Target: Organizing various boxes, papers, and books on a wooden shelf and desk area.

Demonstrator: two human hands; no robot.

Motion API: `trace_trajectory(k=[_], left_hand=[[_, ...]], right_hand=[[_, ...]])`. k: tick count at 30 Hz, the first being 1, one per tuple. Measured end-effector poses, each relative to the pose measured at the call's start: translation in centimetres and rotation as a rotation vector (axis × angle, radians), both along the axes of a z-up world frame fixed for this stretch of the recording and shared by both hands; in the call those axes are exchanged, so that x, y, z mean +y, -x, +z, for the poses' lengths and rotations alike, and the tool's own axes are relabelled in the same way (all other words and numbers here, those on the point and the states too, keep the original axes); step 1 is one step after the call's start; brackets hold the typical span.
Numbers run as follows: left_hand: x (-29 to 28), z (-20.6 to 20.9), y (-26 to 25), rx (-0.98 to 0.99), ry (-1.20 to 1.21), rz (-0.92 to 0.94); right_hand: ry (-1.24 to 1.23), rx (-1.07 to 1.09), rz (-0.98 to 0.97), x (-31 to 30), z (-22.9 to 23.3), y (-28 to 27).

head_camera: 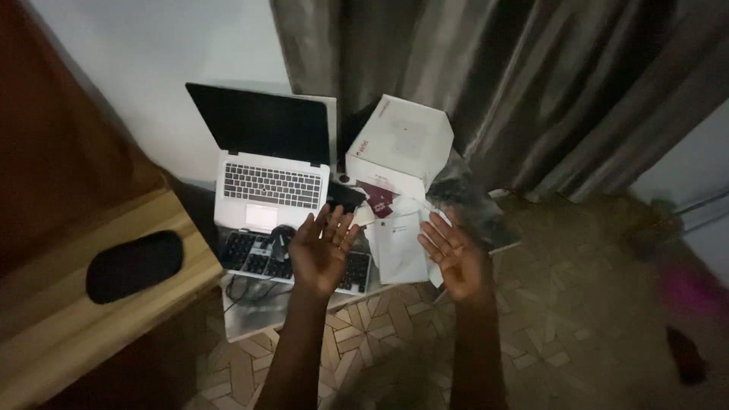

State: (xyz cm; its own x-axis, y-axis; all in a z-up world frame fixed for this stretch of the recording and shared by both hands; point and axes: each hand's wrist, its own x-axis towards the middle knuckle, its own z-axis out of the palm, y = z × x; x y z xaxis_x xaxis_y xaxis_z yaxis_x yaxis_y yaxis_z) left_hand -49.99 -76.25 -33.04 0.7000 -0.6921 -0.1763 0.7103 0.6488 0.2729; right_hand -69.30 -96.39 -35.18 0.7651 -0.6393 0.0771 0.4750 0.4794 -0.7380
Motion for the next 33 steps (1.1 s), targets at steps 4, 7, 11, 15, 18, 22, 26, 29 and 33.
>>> trace_trajectory(k=[4, 7, 11, 15, 18, 22, 26, 29, 33], left_hand=[[-2.4, -1.4, -0.2, 0.021, -0.022, 0.014], [-4.8, -2.1, -1.3, 0.028, -0.06, -0.023], [-8.7, -4.4, -2.7, 0.073, -0.058, -0.089], [-12.8, -6.6, -3.6, 0.074, -0.112, -0.084], [-14.8, -8.7, -4.1, 0.029, -0.187, -0.201], [-16.2, -11.8, -4.5, 0.041, -0.238, -0.205], [-19.0, -17.7, -4.5, -0.078, -0.43, -0.182], [-18.1, -23.5, -4.3, -0.486, -0.961, -0.193], [-18.6, -41.1, -2.9, -1.015, -1.66, -0.218]], right_hand=[[-0.248, 0.097, -0.075, -2.5, -1.2, 0.3], [-0.322, 0.085, -0.089, -4.6, -3.3, -0.1], [-0.26, 0.259, -0.149, -6.5, -3.5, -0.9], [-0.151, 0.418, -0.16, -8.3, -4.8, -2.0], [-0.162, 0.436, -0.097, -10.2, -10.2, -2.6], [-0.206, 0.546, -0.018, -10.3, -16.2, -3.8], [-0.042, 0.664, 0.069, -12.7, -29.3, -3.8], [0.296, 0.705, 0.083, -15.3, -43.8, -4.9], [0.757, 1.141, 0.214, -15.3, -36.8, -7.6]])
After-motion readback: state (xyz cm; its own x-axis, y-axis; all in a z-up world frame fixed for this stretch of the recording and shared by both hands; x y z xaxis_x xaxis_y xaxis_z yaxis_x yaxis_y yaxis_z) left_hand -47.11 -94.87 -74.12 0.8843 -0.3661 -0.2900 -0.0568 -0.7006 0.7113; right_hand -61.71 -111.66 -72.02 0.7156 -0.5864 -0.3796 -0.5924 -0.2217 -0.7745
